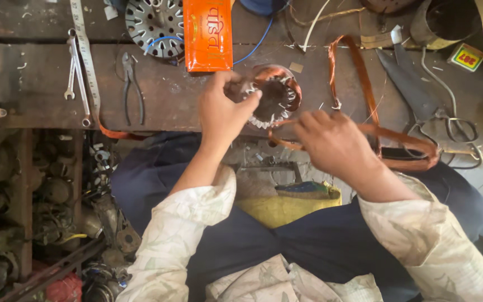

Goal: The person sits cross-legged and winds a flat copper wire around a circular stator core, inserting the wire into slots and using a metal bar to press the windings down. The person continues this process, building up layers of copper wire on the stator.

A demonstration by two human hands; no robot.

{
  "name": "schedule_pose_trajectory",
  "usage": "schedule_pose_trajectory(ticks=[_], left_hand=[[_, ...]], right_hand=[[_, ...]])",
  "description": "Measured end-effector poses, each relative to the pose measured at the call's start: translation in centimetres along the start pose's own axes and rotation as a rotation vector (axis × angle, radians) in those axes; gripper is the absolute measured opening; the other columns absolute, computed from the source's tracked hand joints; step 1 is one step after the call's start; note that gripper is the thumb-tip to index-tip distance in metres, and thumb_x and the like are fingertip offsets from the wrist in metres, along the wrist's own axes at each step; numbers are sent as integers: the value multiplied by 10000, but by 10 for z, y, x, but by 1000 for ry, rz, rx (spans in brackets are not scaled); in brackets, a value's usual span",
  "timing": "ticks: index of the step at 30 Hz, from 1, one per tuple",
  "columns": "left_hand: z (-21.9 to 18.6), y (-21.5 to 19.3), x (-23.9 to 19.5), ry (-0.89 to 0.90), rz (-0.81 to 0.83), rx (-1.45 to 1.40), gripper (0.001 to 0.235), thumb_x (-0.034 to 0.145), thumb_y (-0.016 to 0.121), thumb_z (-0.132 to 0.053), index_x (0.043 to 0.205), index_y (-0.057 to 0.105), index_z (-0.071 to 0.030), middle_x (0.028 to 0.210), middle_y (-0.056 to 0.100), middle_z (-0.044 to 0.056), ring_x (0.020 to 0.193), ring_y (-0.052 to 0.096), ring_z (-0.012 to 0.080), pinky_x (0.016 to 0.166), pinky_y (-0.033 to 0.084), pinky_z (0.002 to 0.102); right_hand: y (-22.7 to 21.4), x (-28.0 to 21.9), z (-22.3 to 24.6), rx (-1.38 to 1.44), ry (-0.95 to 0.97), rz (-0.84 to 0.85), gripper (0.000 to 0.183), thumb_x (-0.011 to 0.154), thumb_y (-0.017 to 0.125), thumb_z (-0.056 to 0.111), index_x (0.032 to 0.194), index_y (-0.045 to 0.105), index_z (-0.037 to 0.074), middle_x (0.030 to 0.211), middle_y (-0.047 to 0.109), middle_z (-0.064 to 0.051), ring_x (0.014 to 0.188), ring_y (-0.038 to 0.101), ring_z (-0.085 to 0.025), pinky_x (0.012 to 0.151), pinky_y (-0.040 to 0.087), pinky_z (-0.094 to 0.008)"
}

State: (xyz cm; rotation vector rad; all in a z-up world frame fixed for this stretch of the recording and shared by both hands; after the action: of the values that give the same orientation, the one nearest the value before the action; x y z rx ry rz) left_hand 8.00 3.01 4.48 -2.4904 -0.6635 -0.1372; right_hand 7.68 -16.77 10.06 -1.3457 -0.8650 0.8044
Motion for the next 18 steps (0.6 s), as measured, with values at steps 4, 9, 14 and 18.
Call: schedule_pose_trajectory(ticks=[4, 9, 14, 18], left_hand=[[-23, 22, -15, -33, 60, -163, 431, 784, 872, -178, 1055, 567, -39, 912, 660, 71, 784, 669, 184, 723, 558, 321], [-37, 39, -17, -129, 101, -185, 524, 844, 879, -312, 1045, 481, -36, 910, 622, 118, 801, 612, 208, 725, 529, 336], [-10, 64, -27, -535, 244, -690, 433, 934, 724, -388, 1054, 477, -53, 865, 666, 127, 722, 645, 189, 641, 547, 342], [-17, 80, -31, -520, 255, -1078, 317, 1046, 637, -315, 1148, 466, -68, 924, 662, 140, 761, 656, 177, 652, 540, 324]], right_hand=[[11, -6, -18, 56, 62, 49, 247, 724, 692, 70, 968, 665, 99, 884, 625, -38, 835, 681, -222, 689, 549, -375], [15, -9, -34, 184, 129, 126, 287, 668, 710, 60, 953, 673, 70, 910, 643, -71, 863, 691, -271, 692, 567, -416], [18, -11, -37, 240, 138, 142, 303, 693, 705, 49, 993, 696, 96, 926, 654, -59, 876, 690, -278, 701, 571, -422], [13, -9, -35, 173, 111, 79, 363, 697, 702, 43, 1055, 713, 103, 941, 650, -58, 867, 692, -261, 699, 577, -402]])
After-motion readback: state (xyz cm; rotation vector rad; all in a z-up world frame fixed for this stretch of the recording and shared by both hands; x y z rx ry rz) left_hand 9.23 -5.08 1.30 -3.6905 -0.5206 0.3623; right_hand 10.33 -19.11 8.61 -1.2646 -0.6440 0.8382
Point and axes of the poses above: each hand's wrist, its own x-axis towards the middle knuckle, its own y-axis out of the palm, z = x × y, the point moved 9 cm from there along x, towards the middle knuckle
